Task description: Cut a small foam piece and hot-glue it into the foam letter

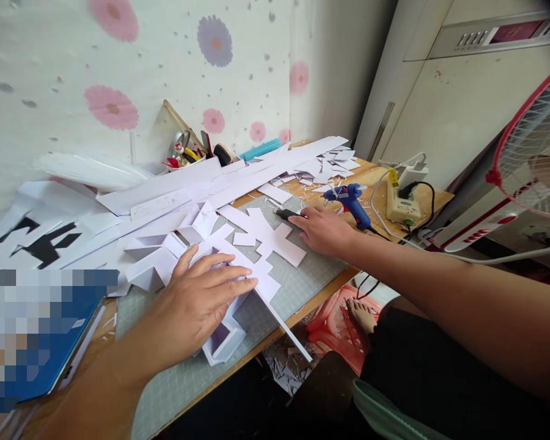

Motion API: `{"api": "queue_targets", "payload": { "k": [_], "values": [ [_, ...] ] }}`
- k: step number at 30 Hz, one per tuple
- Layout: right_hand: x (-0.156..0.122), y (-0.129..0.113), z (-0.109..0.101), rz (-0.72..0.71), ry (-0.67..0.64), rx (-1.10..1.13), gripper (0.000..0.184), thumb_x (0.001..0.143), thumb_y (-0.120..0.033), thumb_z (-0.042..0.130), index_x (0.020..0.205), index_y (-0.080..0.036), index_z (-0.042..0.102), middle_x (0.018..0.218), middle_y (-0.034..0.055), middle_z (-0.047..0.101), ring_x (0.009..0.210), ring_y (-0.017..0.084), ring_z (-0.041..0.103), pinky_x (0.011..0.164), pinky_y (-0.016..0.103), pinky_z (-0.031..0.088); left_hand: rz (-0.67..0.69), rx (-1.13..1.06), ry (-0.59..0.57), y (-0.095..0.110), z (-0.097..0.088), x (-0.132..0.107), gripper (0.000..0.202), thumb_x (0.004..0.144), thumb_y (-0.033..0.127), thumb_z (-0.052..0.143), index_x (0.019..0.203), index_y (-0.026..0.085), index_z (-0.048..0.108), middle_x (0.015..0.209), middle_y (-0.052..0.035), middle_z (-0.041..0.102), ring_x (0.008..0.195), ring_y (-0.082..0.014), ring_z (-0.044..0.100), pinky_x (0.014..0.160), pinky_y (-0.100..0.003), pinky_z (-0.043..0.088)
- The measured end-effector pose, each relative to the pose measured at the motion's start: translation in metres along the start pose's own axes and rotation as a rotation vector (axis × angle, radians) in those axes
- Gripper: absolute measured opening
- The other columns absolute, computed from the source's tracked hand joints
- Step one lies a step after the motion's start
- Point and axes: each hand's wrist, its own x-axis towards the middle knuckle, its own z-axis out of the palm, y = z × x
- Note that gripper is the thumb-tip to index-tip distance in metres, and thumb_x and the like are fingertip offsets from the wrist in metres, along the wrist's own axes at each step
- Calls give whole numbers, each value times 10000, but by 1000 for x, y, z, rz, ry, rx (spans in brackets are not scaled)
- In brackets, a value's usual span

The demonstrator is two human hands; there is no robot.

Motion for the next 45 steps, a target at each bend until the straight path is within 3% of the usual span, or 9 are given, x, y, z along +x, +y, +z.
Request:
{"api": "queue_targets", "payload": {
  "k": [4, 8, 11, 13, 17, 21, 25, 31, 45],
  "values": [
    [3, -3, -6, 43, -32, 46, 546, 932, -44, 395, 1449, -156, 530, 1149, 229, 581, 1086, 369, 574, 930, 488, 454, -7, -19, -20, 0, -1, 0, 411, 969, 162, 433, 1242, 392, 636, 1236, 51, 721, 1217, -232, 571, 1169, -559, 200],
    [-6, -10, -28, 78, 2, 249, 535, 931, -33, 370, 1382, -218, 592, 1043, 119, 644, 940, 231, 641, 829, 324, 502, -18, -39, -26, -1, -2, -1, 428, 957, 159, 437, 1237, 405, 646, 1235, 54, 720, 1212, -228, 580, 1184, -543, 186],
    [-19, -17, -44, 136, -8, 962, 375, 868, -55, 386, 1081, -131, 685, 840, 72, 671, 763, 170, 667, 663, 243, 528, -17, -31, -28, -2, -2, -2, 437, 943, 155, 449, 1241, 407, 645, 1238, 60, 717, 1220, -215, 573, 1194, -510, 167],
    [-29, -22, -48, 139, -96, 1495, 307, 776, -80, 455, 993, -119, 668, 844, 78, 688, 769, 183, 694, 668, 251, 556, -7, -19, -30, -3, -3, -1, 436, 924, 161, 470, 1243, 397, 648, 1240, 58, 715, 1220, -210, 570, 1197, -481, 170],
    [-39, -29, -45, 64, -262, 1873, 461, 652, -66, 616, 1105, -149, 604, 866, 35, 696, 790, 168, 699, 738, 261, 582, 23, 6, -41, -5, -3, -1, 459, 891, 155, 487, 1257, 385, 641, 1257, 65, 707, 1230, -200, 558, 1201, -426, 157],
    [-40, -26, -37, 76, -108, 1832, 440, 645, -147, 789, 1027, -153, 572, 775, -27, 623, 610, 105, 617, 567, 197, 536, 30, 13, -58, -6, -3, 0, 472, 880, 169, 491, 1267, 399, 633, 1251, 76, 710, 1231, -199, 562, 1202, -406, 153],
    [-44, -20, -34, 31, -74, 1583, 303, 811, -369, 744, 929, -131, 598, 565, -55, 526, 416, 86, 469, 392, 187, 376, -24, -16, -64, -6, -2, -2, 443, 907, 196, 466, 1256, 413, 631, 1246, 78, 710, 1250, -200, 543, 1204, -432, 148],
    [-49, -37, -34, 84, -219, 1405, 255, 889, -362, 716, 885, -124, 624, 537, -33, 571, 494, 114, 550, 477, 195, 425, -6, 29, -148, -13, -1, -8, 468, 902, 214, 479, 1305, 418, 600, 1297, 71, 681, 1289, -213, 504, 1206, -476, 127],
    [-44, -51, -41, 109, -216, 1318, 279, 938, -310, 677, 739, -148, 569, 498, -52, 568, 481, 92, 546, 494, 177, 404, 7, 50, -111, -13, -2, -7, 474, 898, 201, 458, 1289, 422, 613, 1250, 64, 701, 1265, -202, 531, 1209, -452, 148]
  ]
}}
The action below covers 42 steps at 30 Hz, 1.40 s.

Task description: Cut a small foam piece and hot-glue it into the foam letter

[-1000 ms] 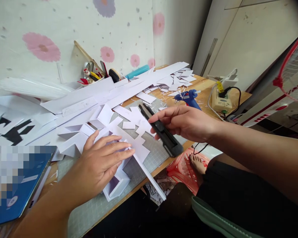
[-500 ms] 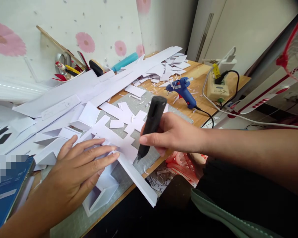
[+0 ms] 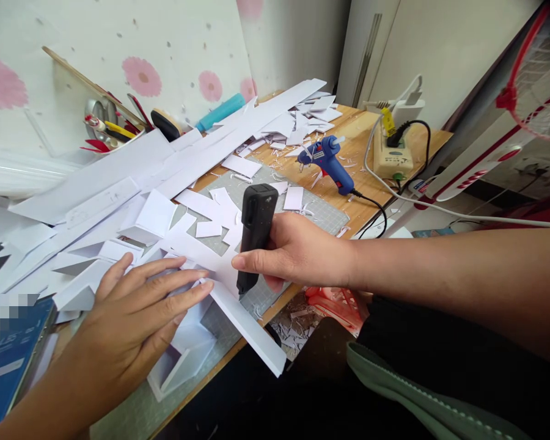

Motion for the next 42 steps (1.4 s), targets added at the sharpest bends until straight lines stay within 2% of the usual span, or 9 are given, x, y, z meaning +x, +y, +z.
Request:
{"api": "queue_targets", "payload": {
  "k": [11, 14, 18, 22, 28, 35, 40, 42],
  "values": [
    [2, -5, 2, -8, 21, -125, 311, 938, -311, 674, 703, -150, 550, 497, -51, 549, 491, 89, 526, 535, 198, 367, 64, 31, 30, -1, 0, 4, 451, 903, 186, 446, 1272, 375, 623, 1227, 43, 706, 1268, -163, 510, 1226, -392, 114],
    [1, -7, 2, -7, 48, -168, 304, 927, -310, 689, 713, -146, 550, 503, -54, 541, 496, 88, 525, 542, 205, 343, 37, 23, 19, 0, 0, 2, 452, 910, 199, 447, 1283, 387, 620, 1237, 52, 705, 1265, -183, 521, 1221, -424, 127],
    [1, -7, 1, -29, 45, -162, 321, 929, -330, 680, 702, -149, 542, 501, -48, 551, 502, 87, 525, 554, 202, 358, -36, -3, -56, 1, -1, -1, 450, 905, 213, 486, 1294, 395, 620, 1281, 43, 692, 1277, -232, 523, 1207, -499, 137],
    [2, -6, 3, -17, 16, -163, 328, 936, -333, 665, 693, -151, 543, 501, -38, 554, 492, 93, 524, 537, 207, 358, -40, -24, -36, 1, -1, -1, 458, 895, 219, 501, 1290, 416, 622, 1270, 47, 698, 1271, -233, 543, 1207, -490, 143],
    [2, -5, 6, -23, 13, -84, 285, 936, -342, 655, 745, -146, 577, 513, -40, 565, 495, 98, 536, 526, 201, 379, -24, -46, 5, 3, -2, 2, 442, 886, 202, 503, 1254, 397, 649, 1269, 40, 704, 1249, -251, 560, 1202, -500, 150],
    [-2, -14, 4, -9, 23, -9, 372, 950, -324, 629, 631, -145, 560, 492, -23, 573, 470, 83, 533, 524, 189, 387, 13, 9, -5, 1, -4, 2, 455, 890, 190, 498, 1270, 400, 633, 1232, 42, 720, 1233, -247, 563, 1219, -499, 51],
    [-9, -21, -1, -95, 46, 152, 368, 924, -351, 622, 620, -158, 547, 502, -2, 573, 484, 115, 562, 524, 210, 438, -18, 12, -3, 3, -3, 2, 462, 889, 216, 494, 1279, 433, 614, 1245, 48, 715, 1232, -257, 574, 1211, -531, 58],
    [-9, -22, -5, -154, 102, 212, 364, 931, -397, 587, 655, -164, 541, 510, 2, 558, 475, 126, 551, 507, 227, 445, -18, 6, 8, 4, -3, 3, 461, 885, 211, 502, 1275, 430, 614, 1239, 44, 717, 1226, -256, 582, 1208, -525, 75]
  ]
}}
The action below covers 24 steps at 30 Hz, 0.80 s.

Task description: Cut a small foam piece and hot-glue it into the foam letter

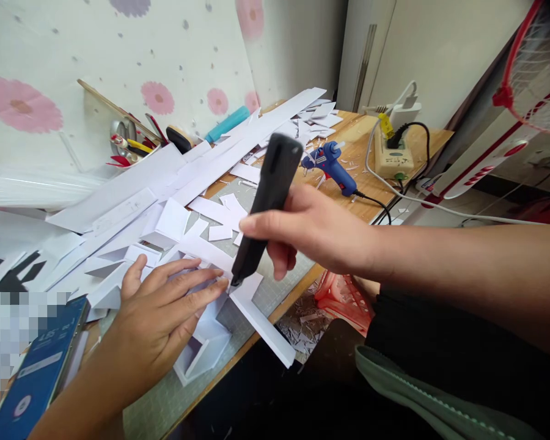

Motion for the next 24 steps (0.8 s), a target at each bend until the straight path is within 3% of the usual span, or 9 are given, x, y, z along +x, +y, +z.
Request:
{"api": "queue_targets", "payload": {
  "k": [3, 5, 7, 11, 15, 17, 19, 21, 24],
  "values": [
    [7, 3, -14, -159, 175, -119, 308, 966, -395, 529, 779, -154, 568, 597, 3, 564, 542, 131, 568, 546, 238, 454, 13, -6, 4, 1, -1, 2, 457, 883, 199, 514, 1273, 415, 613, 1250, 46, 715, 1222, -244, 586, 1210, -500, 70],
    [15, 11, -29, -319, 286, -351, 159, 945, -286, 579, 936, -130, 606, 776, 25, 624, 709, 144, 620, 689, 253, 489, 14, -5, 5, 2, -1, 3, 443, 883, 198, 521, 1265, 403, 617, 1250, 48, 719, 1212, -238, 594, 1210, -490, 56],
    [25, 23, -46, -461, 295, -665, 237, 893, -147, 616, 1125, -98, 614, 1042, 75, 647, 961, 174, 624, 903, 281, 464, 10, -10, 23, 3, -1, 3, 422, 888, 202, 518, 1249, 392, 626, 1239, 45, 726, 1199, -236, 604, 1209, -484, 56],
    [39, 47, -67, -303, 130, -1155, 483, 835, -33, 566, 1305, -135, 605, 1174, 127, 609, 1064, 251, 592, 875, 323, 448, 10, -19, 32, 4, -1, 2, 425, 897, 194, 511, 1260, 388, 620, 1250, 43, 721, 1205, -233, 599, 1208, -472, 63],
    [35, 42, -55, -207, 79, -1426, 520, 878, 0, 447, 1312, -218, 633, 1189, 119, 611, 1092, 277, 567, 753, 309, 410, 8, -24, 33, 3, 0, 0, 455, 894, 194, 519, 1289, 400, 609, 1252, 37, 719, 1213, -242, 598, 1209, -498, 75],
    [26, 28, -39, -251, 81, -1427, 391, 904, -47, 471, 1214, -170, 674, 1107, 118, 636, 1041, 264, 577, 753, 310, 403, -4, -24, 34, 4, 0, 0, 458, 893, 198, 516, 1285, 412, 619, 1244, 34, 722, 1210, -246, 603, 1209, -522, 82],
    [13, 14, -21, -217, -15, -1314, 224, 966, -225, 534, 1081, -127, 700, 930, 107, 659, 850, 227, 609, 707, 299, 407, -15, -23, 36, 4, 0, 0, 456, 893, 203, 516, 1277, 421, 631, 1233, 30, 725, 1205, -248, 610, 1209, -539, 95],
    [-2, 7, -4, -44, -258, -1082, 497, 978, -532, 558, 1238, -119, 652, 801, 102, 657, 753, 239, 624, 618, 287, 401, -13, -19, 39, 5, 0, 1, 457, 892, 208, 521, 1279, 422, 636, 1222, 24, 730, 1196, -245, 617, 1211, -539, 113],
    [-19, 15, 13, 102, -560, -862, 864, 954, -711, 468, 1548, -94, 351, 796, 123, 672, 795, 288, 661, 618, 303, 438, 8, -13, 52, 5, -2, 3, 455, 896, 209, 524, 1285, 416, 638, 1201, 22, 741, 1177, -234, 628, 1215, -518, 134]
  ]
}}
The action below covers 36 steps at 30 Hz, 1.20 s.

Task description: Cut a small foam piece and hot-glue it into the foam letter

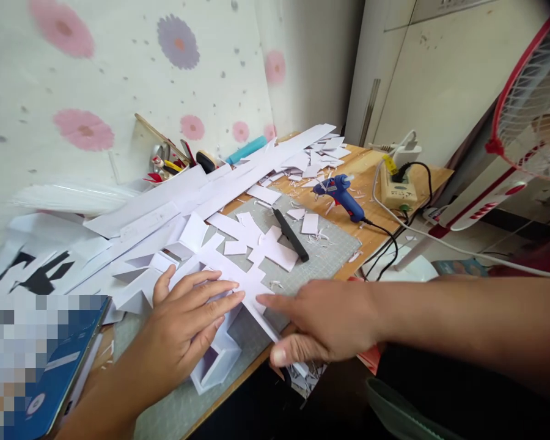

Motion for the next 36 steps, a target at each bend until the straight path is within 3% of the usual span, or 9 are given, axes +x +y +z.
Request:
{"api": "queue_targets", "payload": {
  "k": [2, 5, 7, 11, 14, 19, 22, 26, 36],
  "values": [
    [2, 1, 12, 2, -75, 175, 902, 966, -688, 470, 1596, -98, 208, 784, 96, 676, 799, 265, 672, 658, 299, 477, 8, 2, 8, 0, -1, 1, 460, 902, 203, 520, 1295, 412, 633, 1203, 24, 741, 1179, -227, 625, 1216, -505, 148],
    [5, 1, 19, 100, -144, 484, 901, 971, -570, 541, 1618, -167, 59, 788, 26, 659, 626, 175, 644, 645, 264, 504, 16, -2, 18, 2, -2, 2, 477, 904, 188, 525, 1318, 408, 615, 1208, 29, 738, 1183, -215, 623, 1217, -485, 167],
    [4, -1, 16, 181, -115, 605, 890, 945, -551, 578, 1617, -239, 84, 826, 8, 641, 549, 143, 604, 591, 251, 495, 7, -15, 59, 5, -3, 2, 480, 904, 190, 544, 1336, 391, 601, 1237, 20, 723, 1187, -208, 622, 1218, -466, 186],
    [-2, -5, 3, 161, 219, 283, 839, 843, -595, 689, 1549, -289, 355, 947, 54, 664, 764, 212, 639, 678, 303, 490, -181, -143, 277, 9, -4, -4, 510, 903, 220, 599, 1392, 353, 546, 1358, -27, 642, 1240, -215, 594, 1163, -413, 343],
    [-3, -7, -2, 61, 463, -107, 876, 764, -557, 791, 1495, -216, 447, 1116, 114, 656, 922, 287, 627, 774, 390, 502, -434, -527, 425, 9, -3, -9, 441, 935, 314, 589, 1375, 332, 558, 1289, -51, 675, 1162, -220, 643, 1005, -359, 516],
    [5, -8, 2, -145, 681, -504, 706, 728, -458, 850, 1305, -128, 610, 1051, 95, 634, 911, 280, 544, 768, 420, 488, -592, -1276, 321, 15, -8, -7, 518, 827, 599, 666, 1168, 211, 698, 973, -103, 747, 813, -231, 703, 637, -298, 579],
    [12, -8, 5, -241, 787, -598, 692, 723, -352, 850, 1326, -129, 593, 1057, 79, 617, 899, 264, 504, 772, 422, 468, -662, -1421, 293, 22, -13, -1, 421, 733, 527, 795, 951, 171, 735, 745, -43, 686, 615, -139, 611, 517, -216, 482],
    [20, -7, 4, -281, 814, -626, 669, 726, -302, 840, 1323, -127, 594, 1073, 74, 617, 906, 266, 489, 779, 431, 459, -731, -1494, 304, 24, -14, 2, 308, 725, 433, 829, 761, 156, 700, 616, 16, 583, 541, -77, 514, 499, -173, 419],
    [30, -5, -10, -415, 773, -517, 691, 770, -339, 858, 1341, -109, 545, 1126, 88, 609, 930, 260, 496, 821, 423, 478, -697, -1667, 394, 16, -15, 3, 305, 674, 367, 876, 727, 119, 705, 623, -15, 622, 553, -91, 546, 516, -181, 432]
  ]
}}
